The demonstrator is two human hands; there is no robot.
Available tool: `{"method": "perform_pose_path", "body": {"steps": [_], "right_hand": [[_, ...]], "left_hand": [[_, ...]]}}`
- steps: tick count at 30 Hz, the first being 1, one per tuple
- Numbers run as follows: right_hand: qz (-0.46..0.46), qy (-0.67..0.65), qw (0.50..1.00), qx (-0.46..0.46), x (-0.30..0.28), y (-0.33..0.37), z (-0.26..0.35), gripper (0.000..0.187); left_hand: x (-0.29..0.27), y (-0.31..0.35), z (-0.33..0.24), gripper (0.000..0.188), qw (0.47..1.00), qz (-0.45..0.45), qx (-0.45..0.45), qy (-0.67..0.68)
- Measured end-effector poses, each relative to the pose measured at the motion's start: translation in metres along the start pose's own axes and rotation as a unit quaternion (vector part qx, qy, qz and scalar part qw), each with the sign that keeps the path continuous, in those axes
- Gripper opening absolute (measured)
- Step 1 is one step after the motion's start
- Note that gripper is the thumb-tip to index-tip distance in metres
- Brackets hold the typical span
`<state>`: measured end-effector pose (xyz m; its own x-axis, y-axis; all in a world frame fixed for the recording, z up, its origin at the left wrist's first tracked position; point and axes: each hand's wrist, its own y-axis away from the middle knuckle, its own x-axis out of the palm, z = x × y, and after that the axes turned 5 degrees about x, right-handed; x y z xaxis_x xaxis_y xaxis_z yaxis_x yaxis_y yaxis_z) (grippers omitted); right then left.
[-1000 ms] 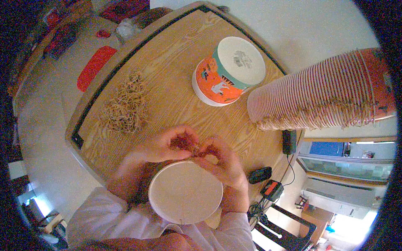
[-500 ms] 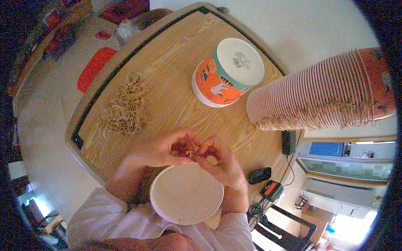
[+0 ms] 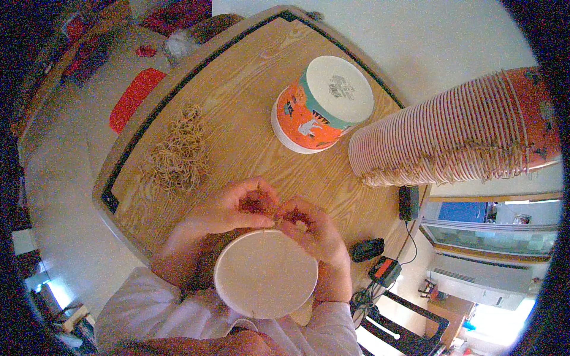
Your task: Packaging paper cups by placing rubber bands around their rims.
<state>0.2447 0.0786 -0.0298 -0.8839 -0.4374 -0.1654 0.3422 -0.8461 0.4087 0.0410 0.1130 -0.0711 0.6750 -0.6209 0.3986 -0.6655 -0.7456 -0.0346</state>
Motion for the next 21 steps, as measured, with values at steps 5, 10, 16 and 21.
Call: {"method": "perform_pose_path", "body": {"steps": [5, 10, 16, 21], "right_hand": [[-0.009, -0.096, 0.995, -0.031, 0.004, -0.004, -0.004, 0.018], [-0.080, -0.157, 0.984, 0.015, 0.012, -0.004, 0.008, 0.018], [-0.082, -0.140, 0.987, 0.002, 0.010, -0.005, 0.007, 0.020], [-0.061, -0.133, 0.989, -0.011, 0.008, -0.004, 0.008, 0.021]], "left_hand": [[0.001, 0.001, 0.000, 0.026, 1.000, 0.005, 0.008, -0.018], [0.000, 0.002, -0.004, 0.025, 0.998, 0.001, -0.007, -0.069], [0.002, 0.002, -0.009, 0.023, 0.993, -0.017, 0.001, -0.116], [0.001, 0.002, -0.002, 0.021, 0.993, -0.033, 0.015, -0.112]]}}
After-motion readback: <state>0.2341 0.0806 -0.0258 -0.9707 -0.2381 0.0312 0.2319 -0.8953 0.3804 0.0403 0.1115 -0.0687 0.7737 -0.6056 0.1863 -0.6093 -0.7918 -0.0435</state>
